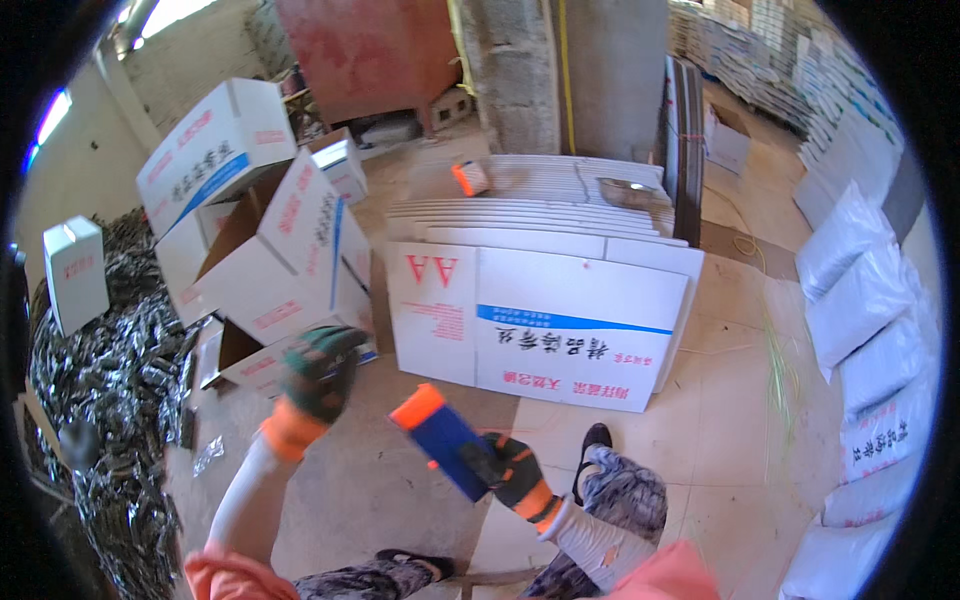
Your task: The person assembles cardboard boxes by hand and with a tape dispenser, folding the flaps and applying tape to the bottom.
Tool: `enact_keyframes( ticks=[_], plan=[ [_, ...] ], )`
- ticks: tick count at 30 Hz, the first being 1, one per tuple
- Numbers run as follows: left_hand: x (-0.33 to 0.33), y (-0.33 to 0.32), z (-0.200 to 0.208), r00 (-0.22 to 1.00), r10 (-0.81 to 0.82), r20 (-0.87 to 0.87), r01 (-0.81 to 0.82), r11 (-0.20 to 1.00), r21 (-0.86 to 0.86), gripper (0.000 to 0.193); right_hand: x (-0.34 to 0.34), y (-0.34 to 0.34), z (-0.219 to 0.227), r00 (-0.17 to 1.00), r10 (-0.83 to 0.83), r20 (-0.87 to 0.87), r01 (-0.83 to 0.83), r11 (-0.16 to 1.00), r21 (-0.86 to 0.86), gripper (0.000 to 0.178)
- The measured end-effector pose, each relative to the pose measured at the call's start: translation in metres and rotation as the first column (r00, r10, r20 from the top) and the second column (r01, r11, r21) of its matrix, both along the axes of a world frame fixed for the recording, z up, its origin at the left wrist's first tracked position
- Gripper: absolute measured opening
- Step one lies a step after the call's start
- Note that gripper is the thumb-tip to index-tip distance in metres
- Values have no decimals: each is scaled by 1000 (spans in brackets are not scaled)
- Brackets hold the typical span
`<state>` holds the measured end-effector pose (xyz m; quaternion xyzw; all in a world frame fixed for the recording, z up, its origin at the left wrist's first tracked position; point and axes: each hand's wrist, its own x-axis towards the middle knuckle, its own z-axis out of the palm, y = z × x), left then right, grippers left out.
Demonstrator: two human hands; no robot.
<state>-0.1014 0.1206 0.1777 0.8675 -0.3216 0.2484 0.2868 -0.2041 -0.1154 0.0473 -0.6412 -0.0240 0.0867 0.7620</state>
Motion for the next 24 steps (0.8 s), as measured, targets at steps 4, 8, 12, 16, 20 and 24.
enact_keyframes(
  ticks=[4,8,12,16,20,24],
  plan=[
    [131,-82,-131,989,-75,-126,128,861,493,36,7,-48,-4,958,-271,-93,269,962,-39,32],
    [244,-153,-207,969,190,-160,-16,691,723,64,23,-66,33,983,-148,106,170,955,-243,28],
    [294,-206,-240,948,316,-37,-220,736,640,71,25,-80,46,973,-216,-84,209,974,-86,29],
    [290,-209,-264,922,365,-126,-51,439,897,66,27,-92,46,976,-139,-165,156,984,90,26],
    [306,-188,-276,968,250,-10,-199,795,573,74,14,-83,34,987,-55,-148,88,971,222,36],
    [309,-198,-239,894,441,-77,-170,493,853,80,-1,-75,25,999,-27,-30,31,987,158,50]
  ],
)
